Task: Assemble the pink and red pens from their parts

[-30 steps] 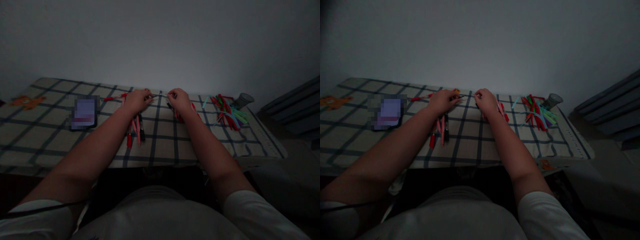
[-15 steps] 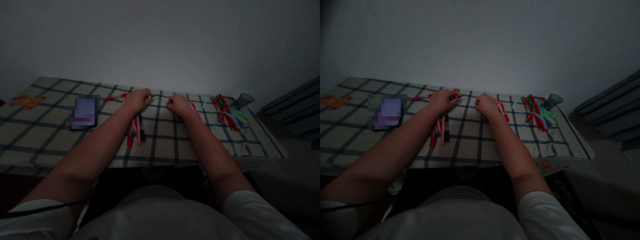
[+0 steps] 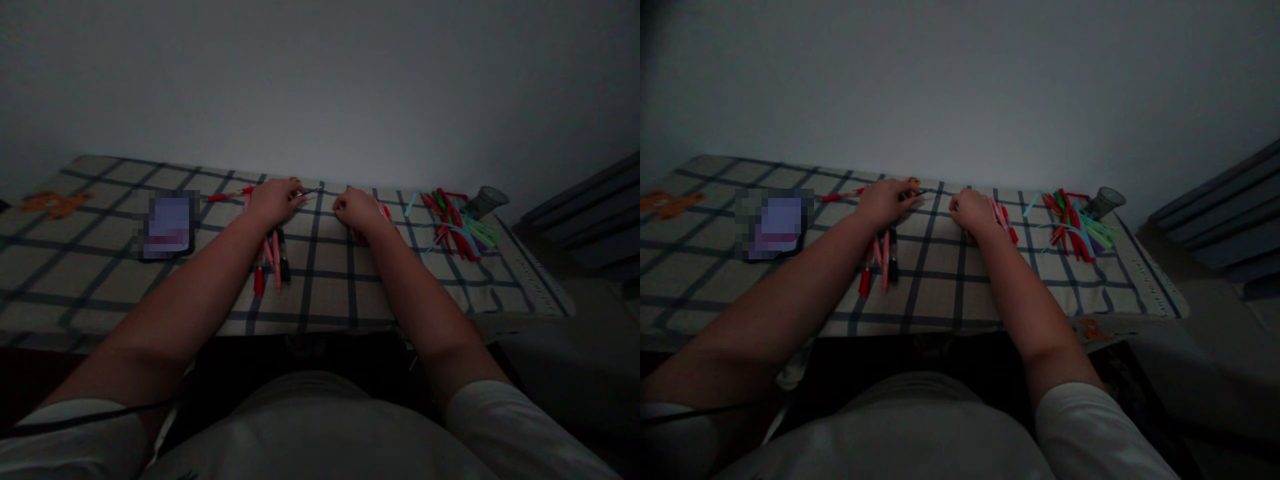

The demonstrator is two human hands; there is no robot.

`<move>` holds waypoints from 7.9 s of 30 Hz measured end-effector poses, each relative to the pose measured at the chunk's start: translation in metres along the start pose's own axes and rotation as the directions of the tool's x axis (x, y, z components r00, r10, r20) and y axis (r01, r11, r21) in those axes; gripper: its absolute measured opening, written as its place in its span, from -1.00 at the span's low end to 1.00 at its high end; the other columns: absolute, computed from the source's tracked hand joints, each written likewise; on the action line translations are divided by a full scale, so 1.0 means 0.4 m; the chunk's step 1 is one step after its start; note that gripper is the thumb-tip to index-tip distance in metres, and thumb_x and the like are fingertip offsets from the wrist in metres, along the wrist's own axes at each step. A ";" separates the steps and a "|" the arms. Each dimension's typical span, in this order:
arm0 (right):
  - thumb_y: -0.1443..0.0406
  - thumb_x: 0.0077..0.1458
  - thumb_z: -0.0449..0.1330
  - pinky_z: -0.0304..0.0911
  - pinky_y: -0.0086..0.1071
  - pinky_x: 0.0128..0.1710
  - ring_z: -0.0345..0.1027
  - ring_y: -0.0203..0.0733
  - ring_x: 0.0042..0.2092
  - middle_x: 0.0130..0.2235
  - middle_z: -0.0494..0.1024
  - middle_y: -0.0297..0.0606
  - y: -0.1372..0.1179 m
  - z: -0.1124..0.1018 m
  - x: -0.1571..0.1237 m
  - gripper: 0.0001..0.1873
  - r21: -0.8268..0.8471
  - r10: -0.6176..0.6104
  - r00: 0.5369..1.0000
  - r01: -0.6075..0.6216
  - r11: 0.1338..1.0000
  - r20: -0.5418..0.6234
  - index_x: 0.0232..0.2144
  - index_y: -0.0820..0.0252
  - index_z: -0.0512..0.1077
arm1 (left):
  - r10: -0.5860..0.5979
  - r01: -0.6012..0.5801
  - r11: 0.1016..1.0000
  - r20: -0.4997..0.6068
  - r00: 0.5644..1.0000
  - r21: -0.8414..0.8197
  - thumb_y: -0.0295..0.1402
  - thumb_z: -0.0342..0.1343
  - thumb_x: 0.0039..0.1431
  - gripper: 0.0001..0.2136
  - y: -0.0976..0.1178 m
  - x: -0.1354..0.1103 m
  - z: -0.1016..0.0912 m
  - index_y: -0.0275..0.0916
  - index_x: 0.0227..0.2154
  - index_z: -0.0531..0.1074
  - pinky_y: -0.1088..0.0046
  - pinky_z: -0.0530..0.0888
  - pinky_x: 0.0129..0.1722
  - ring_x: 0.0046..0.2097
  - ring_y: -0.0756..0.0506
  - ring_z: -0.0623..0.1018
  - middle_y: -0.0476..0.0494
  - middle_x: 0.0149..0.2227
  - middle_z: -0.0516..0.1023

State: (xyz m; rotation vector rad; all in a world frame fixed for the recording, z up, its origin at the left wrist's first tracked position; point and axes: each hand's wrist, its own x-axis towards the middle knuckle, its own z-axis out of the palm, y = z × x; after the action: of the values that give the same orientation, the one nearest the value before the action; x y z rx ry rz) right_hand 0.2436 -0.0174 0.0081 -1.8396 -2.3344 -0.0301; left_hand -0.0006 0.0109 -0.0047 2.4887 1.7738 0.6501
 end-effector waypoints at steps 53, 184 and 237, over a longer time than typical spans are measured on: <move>0.01 0.39 0.40 0.46 -0.11 0.16 0.58 0.00 0.05 -0.11 0.73 -0.15 0.004 0.047 0.056 -0.70 0.622 -0.126 0.900 0.385 0.682 -0.418 -0.27 0.05 0.74 | 0.313 -0.315 0.949 -0.102 0.944 -0.007 -0.12 0.08 0.61 -0.61 0.001 -0.011 0.003 -0.13 0.23 0.68 0.27 0.47 0.04 0.08 -0.27 0.70 -0.23 0.06 0.79; 0.11 0.45 0.30 0.38 -0.12 0.17 0.55 0.12 0.07 0.07 0.75 0.03 0.019 0.073 0.056 -0.58 0.272 -0.342 0.899 0.413 0.869 -0.272 0.18 0.23 0.67 | 0.555 -0.641 0.751 -0.372 0.744 -0.160 -0.14 0.33 0.49 -0.75 -0.039 0.040 0.084 -0.14 0.03 0.76 0.27 0.56 -0.04 -0.08 -0.18 0.69 -0.21 -0.08 0.75; 0.25 0.42 0.26 0.34 -0.17 0.12 0.50 0.06 0.04 0.05 0.69 -0.02 0.003 0.049 0.038 -0.66 0.296 -0.282 0.924 0.354 0.887 -0.257 0.15 0.19 0.66 | 0.496 -0.563 0.813 -0.331 0.803 -0.147 -0.14 0.26 0.48 -0.78 -0.027 0.028 0.068 -0.14 -0.07 0.71 0.17 0.58 0.09 0.06 -0.26 0.71 -0.23 -0.03 0.79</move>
State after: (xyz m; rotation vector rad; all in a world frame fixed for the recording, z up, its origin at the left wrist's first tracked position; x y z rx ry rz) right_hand 0.2389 -0.0003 -0.0091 -1.2182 -2.2951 0.1236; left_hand 0.0020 0.0308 -0.0288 2.8259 0.9218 1.2137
